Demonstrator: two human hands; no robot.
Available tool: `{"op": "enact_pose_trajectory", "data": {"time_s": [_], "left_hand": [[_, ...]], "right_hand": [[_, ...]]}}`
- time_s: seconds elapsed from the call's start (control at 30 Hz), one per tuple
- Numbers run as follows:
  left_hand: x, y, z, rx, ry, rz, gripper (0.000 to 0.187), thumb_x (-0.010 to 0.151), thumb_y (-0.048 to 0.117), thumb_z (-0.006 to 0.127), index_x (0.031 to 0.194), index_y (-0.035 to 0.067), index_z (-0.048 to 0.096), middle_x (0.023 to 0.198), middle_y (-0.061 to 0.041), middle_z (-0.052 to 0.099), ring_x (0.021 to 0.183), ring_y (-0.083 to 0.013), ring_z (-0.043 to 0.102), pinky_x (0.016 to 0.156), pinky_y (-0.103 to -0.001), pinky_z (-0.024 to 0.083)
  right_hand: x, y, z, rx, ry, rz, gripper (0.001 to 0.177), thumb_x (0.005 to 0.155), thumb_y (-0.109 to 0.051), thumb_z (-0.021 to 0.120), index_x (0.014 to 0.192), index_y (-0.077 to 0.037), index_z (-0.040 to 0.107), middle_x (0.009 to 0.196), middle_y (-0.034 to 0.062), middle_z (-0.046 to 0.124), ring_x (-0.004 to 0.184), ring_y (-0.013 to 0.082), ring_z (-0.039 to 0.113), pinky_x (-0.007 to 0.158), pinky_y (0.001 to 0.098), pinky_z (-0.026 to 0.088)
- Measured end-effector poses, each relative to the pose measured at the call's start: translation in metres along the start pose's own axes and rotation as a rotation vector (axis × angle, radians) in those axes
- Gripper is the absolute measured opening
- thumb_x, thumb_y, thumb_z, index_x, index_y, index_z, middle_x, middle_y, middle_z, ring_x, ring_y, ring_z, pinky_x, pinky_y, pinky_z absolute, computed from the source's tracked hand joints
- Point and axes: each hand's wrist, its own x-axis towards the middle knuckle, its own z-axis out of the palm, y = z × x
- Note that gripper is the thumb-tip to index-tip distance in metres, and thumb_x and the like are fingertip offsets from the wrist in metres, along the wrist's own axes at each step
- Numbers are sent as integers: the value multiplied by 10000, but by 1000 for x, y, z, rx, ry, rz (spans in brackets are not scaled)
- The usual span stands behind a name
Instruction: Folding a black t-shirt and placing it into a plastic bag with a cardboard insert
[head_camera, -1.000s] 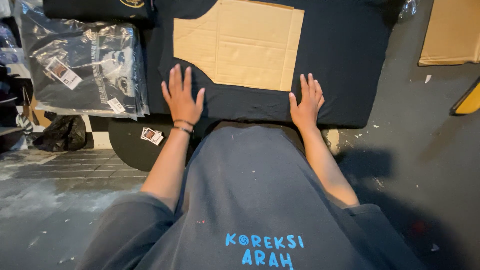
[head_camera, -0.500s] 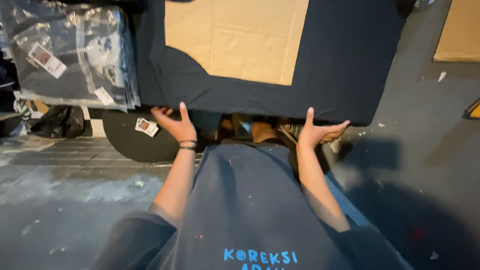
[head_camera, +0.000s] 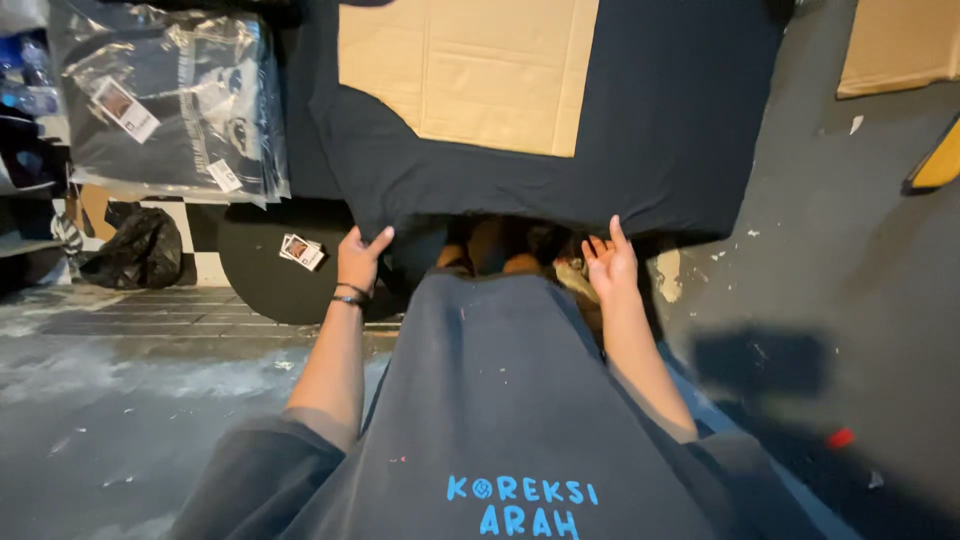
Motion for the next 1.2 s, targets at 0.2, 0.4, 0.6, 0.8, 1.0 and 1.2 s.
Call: {"op": "enact_pose_trajectory", "data": {"time_s": [0.2,0.4,0.6,0.8,1.0,1.2], "left_hand": [[-32,17,-24,175,-225,-130,278,873,380,874,943,126,784,863,-15,752,830,-119,651,805,-347,547],[-17,-69,-46,137,-256,-207,249,943,385,801,968,140,762,842,20,730,820,-100,650,811,-327,546],[0,-125,-51,0,-259,-193,239,1038,347,691,920,139,689,757,16,683,720,-89,622,700,-242,509],[-70,-27,-36,48,-430,-273,147,874,220,857,949,108,798,954,-16,771,855,-114,644,846,-309,529],[-101,40,-30,-222,-222,-345,202,1006,228,707,1124,68,743,922,-101,773,805,-185,738,763,-355,611],[-64,-49,-52,-401,-204,-259,331,915,101,786,1226,66,679,922,-164,757,803,-221,748,696,-379,632]], "right_hand": [[-49,-9,17,1,-13,20,104,901,-285,847,928,-238,759,964,28,781,894,237,750,900,447,574],[-34,1,-26,68,-25,22,100,925,-260,824,855,-216,767,913,63,774,820,271,724,968,481,577],[-32,-3,-28,85,-40,5,90,934,-191,800,855,-213,762,901,73,784,808,289,743,968,501,594],[-12,8,-55,-21,12,-10,109,932,-190,807,852,-210,735,848,52,766,754,237,722,920,440,622],[-20,8,-58,-95,35,-24,155,939,-245,809,860,-231,676,808,-2,723,760,185,722,900,371,627],[-38,-5,-50,-9,-23,-13,258,970,-224,782,741,-231,662,767,45,736,745,230,709,827,368,587]]}}
